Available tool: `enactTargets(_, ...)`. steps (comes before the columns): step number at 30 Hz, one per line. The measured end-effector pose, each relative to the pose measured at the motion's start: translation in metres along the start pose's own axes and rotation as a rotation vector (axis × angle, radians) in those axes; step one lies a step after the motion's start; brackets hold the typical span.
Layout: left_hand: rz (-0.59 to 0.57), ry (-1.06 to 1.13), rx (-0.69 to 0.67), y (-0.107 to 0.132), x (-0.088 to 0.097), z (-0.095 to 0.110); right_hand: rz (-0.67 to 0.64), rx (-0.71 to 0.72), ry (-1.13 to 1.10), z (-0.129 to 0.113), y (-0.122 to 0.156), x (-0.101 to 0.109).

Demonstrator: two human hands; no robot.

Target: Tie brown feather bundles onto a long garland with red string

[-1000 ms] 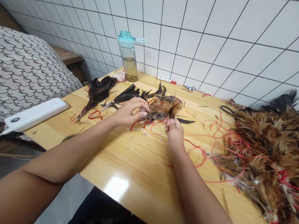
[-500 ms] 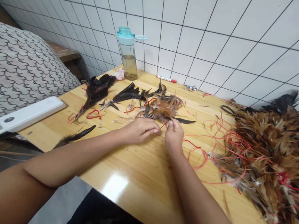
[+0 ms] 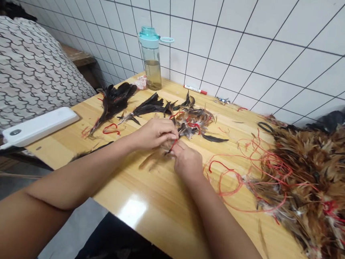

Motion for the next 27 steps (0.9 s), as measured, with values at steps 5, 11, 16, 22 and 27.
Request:
enactTargets(5,-0.057,0.279,0.213,0.000,-0.016,-0.016,0.194,-0.010,-0.392,0.003,-0.003,0.005)
enactTargets(11,-0.026,0.262,0.215,0.003,-0.041,0.003,0.428,-0.328,-0.523,0.028,-0.002,0.001)
enactTargets(16,-0.019,-0.042,-0.034,0.007,-0.041,0.029,0.298,-0.403,-0.117,0.028,0.000,0.001)
enactTargets(22,0.062,-0.297,-0.137,0.005,-0.023,0.024,-0.012,-0.235,0.195,0.013,0.000,0.001)
enactTargets(27,0.015,-0.018,-0.013,0.000,-0.011,-0.002,-0.008,-0.031,-0.146,0.010,-0.003,-0.003)
Point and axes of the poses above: each hand's wrist, its own y-axis away from the middle knuckle, its own x-axis out of the back of the hand, z = x × y, the point moved 2 cm from there along -y, towards the middle knuckle, and after that the axes turned 3 degrees about x, right-handed, at the moved point
